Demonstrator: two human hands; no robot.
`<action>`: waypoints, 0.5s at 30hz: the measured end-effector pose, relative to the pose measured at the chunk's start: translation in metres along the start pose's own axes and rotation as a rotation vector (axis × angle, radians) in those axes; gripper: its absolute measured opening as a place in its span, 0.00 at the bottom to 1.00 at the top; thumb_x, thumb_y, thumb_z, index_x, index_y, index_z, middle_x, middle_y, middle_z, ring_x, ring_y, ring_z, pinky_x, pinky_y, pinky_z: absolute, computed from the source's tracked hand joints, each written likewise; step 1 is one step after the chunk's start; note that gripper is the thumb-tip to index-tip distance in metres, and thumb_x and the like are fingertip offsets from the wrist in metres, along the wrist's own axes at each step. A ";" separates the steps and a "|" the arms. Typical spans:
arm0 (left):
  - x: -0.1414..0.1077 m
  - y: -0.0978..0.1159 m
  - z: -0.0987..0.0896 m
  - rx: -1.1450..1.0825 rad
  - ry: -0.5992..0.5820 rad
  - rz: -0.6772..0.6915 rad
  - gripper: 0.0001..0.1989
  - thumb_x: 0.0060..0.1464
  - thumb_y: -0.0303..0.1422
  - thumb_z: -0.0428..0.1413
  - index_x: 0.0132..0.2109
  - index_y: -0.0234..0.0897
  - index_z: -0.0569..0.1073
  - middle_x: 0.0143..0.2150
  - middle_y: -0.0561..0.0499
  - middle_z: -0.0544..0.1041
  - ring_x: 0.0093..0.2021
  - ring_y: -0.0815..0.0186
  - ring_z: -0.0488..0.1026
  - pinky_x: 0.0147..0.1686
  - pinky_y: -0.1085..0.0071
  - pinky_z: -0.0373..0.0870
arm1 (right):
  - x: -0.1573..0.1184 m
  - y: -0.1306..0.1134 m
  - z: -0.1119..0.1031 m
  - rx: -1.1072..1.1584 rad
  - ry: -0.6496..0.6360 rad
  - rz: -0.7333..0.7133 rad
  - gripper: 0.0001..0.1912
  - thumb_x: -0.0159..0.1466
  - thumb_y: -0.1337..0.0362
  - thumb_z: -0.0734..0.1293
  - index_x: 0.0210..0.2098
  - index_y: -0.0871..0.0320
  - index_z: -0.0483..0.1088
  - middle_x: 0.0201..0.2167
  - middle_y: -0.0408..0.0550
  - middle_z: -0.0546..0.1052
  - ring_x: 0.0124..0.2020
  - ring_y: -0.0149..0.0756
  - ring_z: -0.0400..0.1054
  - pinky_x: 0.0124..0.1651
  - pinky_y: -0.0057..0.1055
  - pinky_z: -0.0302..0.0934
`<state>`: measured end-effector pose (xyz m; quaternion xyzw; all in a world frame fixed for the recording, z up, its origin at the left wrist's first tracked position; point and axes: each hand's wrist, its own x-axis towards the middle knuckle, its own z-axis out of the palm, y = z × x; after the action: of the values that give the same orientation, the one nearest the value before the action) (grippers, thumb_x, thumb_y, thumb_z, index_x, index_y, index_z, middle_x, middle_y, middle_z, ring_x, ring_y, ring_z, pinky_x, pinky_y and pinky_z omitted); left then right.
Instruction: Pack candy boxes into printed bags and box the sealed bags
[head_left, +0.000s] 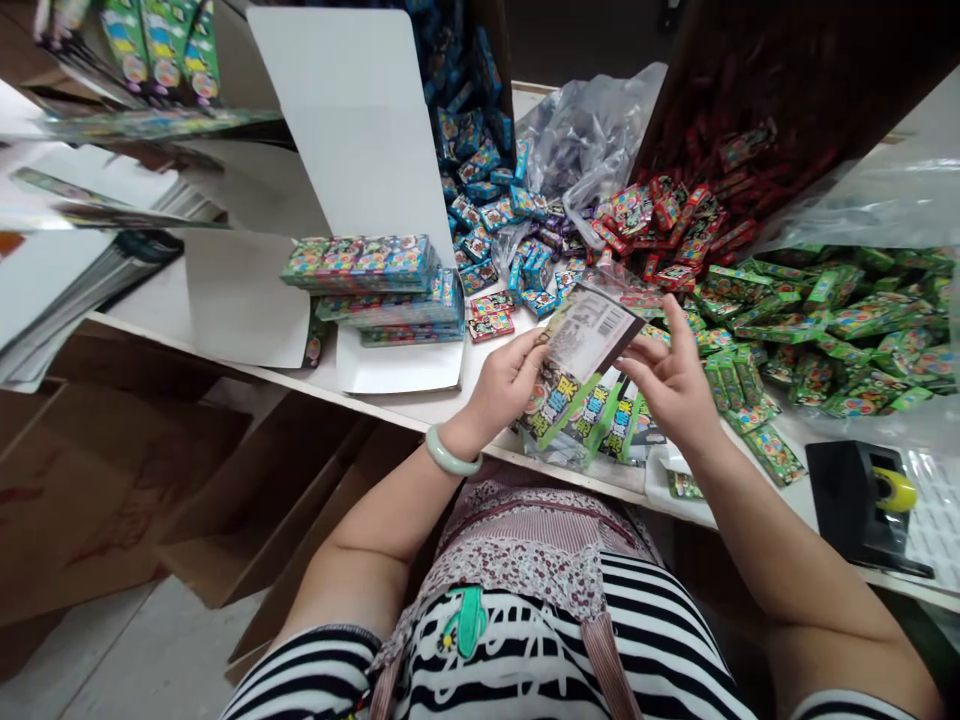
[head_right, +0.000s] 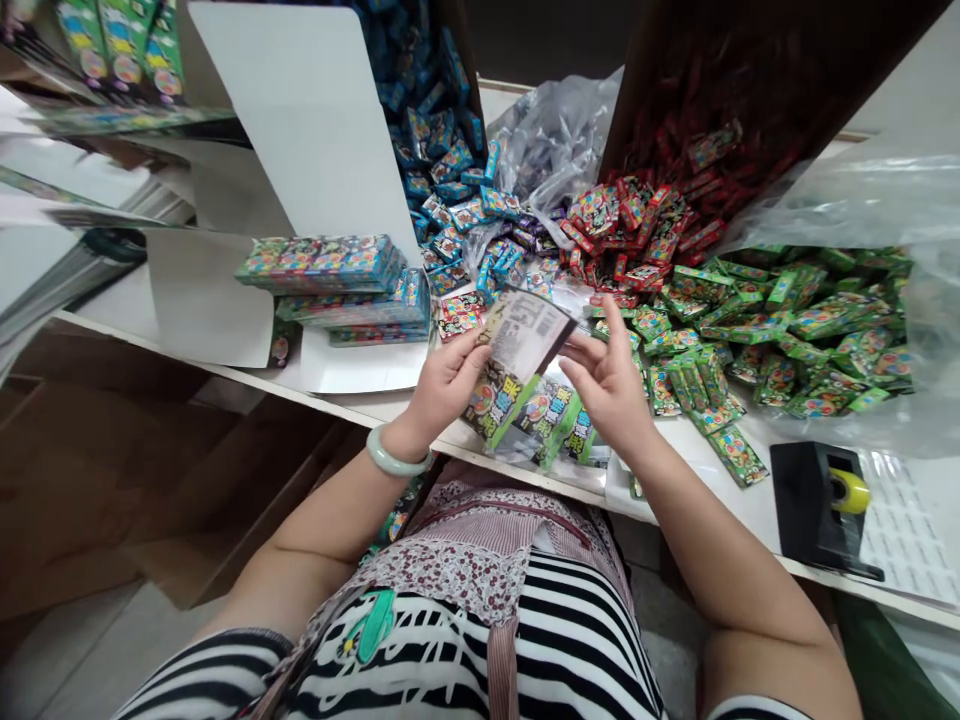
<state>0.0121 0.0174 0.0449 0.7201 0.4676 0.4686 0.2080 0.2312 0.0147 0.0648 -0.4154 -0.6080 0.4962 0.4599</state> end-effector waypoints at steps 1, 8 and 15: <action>-0.001 0.000 0.003 -0.050 0.019 -0.037 0.16 0.66 0.36 0.48 0.54 0.34 0.74 0.50 0.44 0.81 0.49 0.62 0.78 0.51 0.65 0.75 | 0.000 0.002 0.002 0.039 0.000 0.017 0.53 0.60 0.48 0.72 0.72 0.41 0.33 0.60 0.51 0.72 0.61 0.44 0.66 0.60 0.46 0.65; -0.010 0.001 0.019 -0.514 0.011 -0.347 0.20 0.60 0.45 0.56 0.50 0.35 0.77 0.46 0.45 0.82 0.50 0.59 0.77 0.52 0.62 0.75 | -0.002 0.017 0.017 0.070 -0.098 0.183 0.20 0.55 0.47 0.73 0.39 0.53 0.71 0.31 0.43 0.76 0.35 0.36 0.72 0.42 0.35 0.69; -0.013 -0.010 0.032 -0.950 0.173 -0.602 0.22 0.53 0.46 0.62 0.48 0.35 0.74 0.45 0.46 0.82 0.48 0.61 0.79 0.46 0.65 0.77 | -0.015 0.025 0.024 0.101 -0.226 0.327 0.21 0.51 0.48 0.75 0.33 0.54 0.68 0.26 0.39 0.74 0.27 0.30 0.66 0.30 0.29 0.63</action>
<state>0.0332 0.0150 0.0163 0.3417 0.4055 0.6047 0.5943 0.2123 -0.0006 0.0359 -0.4266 -0.5548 0.6375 0.3222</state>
